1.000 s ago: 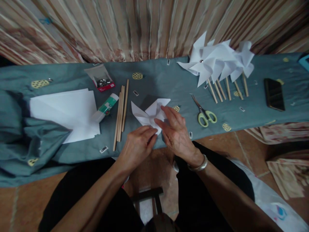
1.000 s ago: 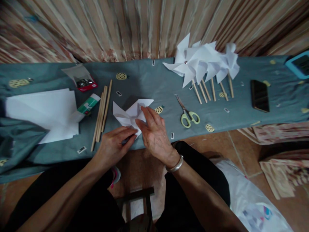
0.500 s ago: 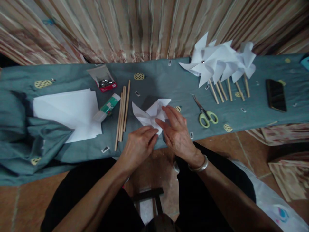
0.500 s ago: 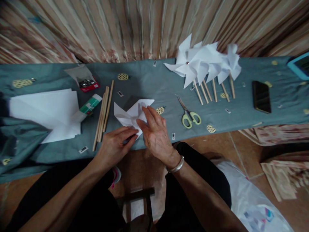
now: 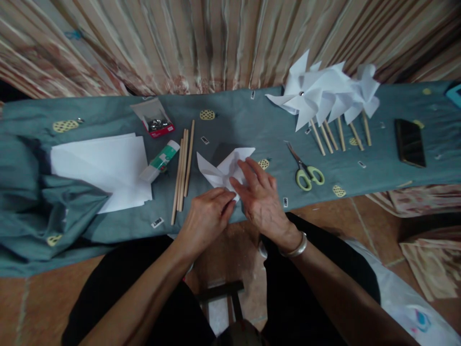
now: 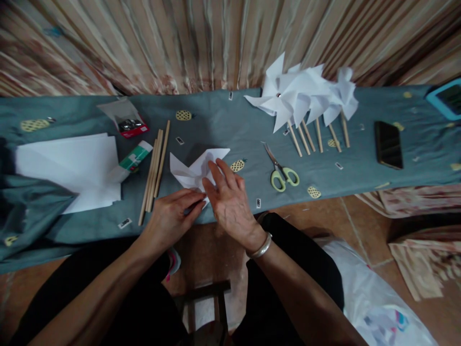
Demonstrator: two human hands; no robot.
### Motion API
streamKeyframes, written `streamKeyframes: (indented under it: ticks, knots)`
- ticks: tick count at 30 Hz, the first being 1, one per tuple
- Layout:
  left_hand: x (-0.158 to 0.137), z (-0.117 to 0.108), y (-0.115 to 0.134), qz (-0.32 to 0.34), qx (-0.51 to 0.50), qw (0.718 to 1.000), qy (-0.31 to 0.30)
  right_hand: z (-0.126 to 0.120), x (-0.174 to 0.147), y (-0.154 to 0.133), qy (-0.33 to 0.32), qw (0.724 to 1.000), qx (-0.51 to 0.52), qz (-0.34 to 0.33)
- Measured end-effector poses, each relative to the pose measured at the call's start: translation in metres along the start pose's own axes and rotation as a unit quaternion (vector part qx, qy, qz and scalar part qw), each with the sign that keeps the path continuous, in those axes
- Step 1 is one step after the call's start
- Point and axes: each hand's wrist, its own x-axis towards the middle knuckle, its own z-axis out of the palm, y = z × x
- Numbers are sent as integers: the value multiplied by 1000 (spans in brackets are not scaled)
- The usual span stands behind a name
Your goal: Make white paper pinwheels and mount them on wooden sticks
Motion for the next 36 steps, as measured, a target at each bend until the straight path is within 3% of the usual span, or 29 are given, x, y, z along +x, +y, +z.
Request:
streamKeyframes:
  ticks: [12,21,28,36]
  knots:
    - [-1,-1,0,-38,-7,999,-37,6,1,-6,-6,999,-51,4]
    - [-3,-7,5,-31,35,998,-33,9,5,-10,5,997,-78,6]
    - [-10,-27,4,-90,52,994,22,7,4,-13,-15,998,-52,17]
    - [-7,-31,-4,-156,-5,986,59,8,10,-17,-17,998,-48,35]
